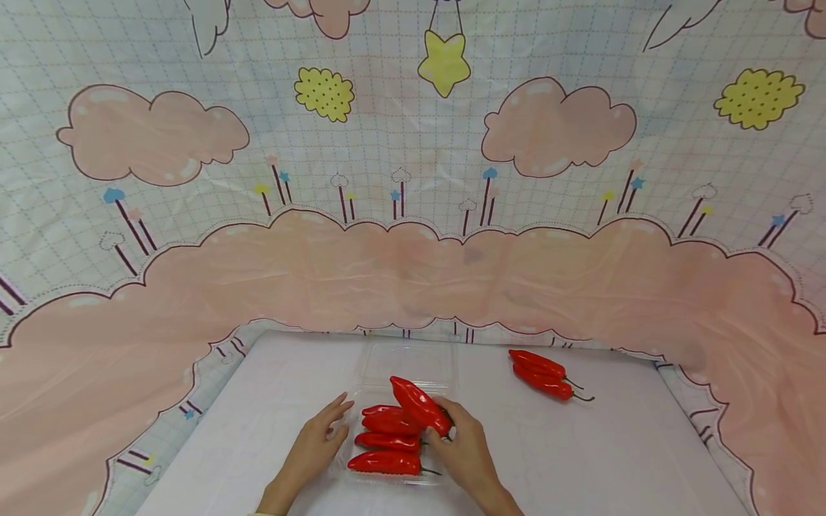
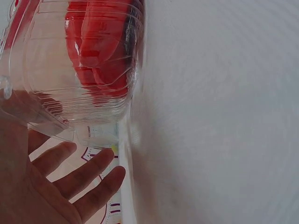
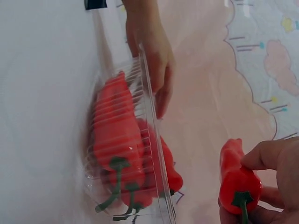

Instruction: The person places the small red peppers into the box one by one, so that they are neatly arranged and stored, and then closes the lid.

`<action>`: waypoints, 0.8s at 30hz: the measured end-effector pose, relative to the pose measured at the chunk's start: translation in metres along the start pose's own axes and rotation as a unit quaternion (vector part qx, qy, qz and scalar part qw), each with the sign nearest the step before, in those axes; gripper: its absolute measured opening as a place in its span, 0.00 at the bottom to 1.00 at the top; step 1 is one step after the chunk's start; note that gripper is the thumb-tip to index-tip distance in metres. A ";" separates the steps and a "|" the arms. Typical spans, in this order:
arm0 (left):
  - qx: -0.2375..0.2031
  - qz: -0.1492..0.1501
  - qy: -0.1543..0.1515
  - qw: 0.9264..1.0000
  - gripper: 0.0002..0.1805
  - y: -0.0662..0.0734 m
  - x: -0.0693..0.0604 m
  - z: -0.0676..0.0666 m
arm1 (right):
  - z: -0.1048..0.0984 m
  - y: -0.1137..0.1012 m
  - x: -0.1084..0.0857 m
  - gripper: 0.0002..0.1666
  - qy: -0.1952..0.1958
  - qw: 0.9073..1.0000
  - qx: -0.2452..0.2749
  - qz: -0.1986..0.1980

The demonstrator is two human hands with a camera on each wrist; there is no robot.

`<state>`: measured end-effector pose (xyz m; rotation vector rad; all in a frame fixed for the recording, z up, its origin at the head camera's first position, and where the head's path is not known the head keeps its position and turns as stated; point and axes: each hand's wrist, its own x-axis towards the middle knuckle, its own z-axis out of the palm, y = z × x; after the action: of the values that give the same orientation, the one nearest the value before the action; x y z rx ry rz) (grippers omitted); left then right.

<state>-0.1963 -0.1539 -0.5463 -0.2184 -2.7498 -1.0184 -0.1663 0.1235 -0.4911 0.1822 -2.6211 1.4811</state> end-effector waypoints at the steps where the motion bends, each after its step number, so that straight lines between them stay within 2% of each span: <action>1: 0.000 -0.001 -0.001 1.000 0.23 0.000 0.000 0.000 | 0.001 0.000 0.000 0.29 -0.003 1.000 0.001 -0.005; 15: 0.000 0.003 -0.001 1.000 0.23 -0.001 0.000 0.000 | 0.013 0.000 -0.007 0.28 -0.071 0.997 -0.010 -0.025; 24: -0.001 0.002 -0.001 1.000 0.23 -0.001 -0.001 0.000 | 0.017 0.002 -0.012 0.30 -0.121 0.992 -0.002 -0.018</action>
<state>-0.1958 -0.1546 -0.5470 -0.2257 -2.7483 -1.0194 -0.1553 0.1108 -0.5037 0.4327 -2.7878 1.5300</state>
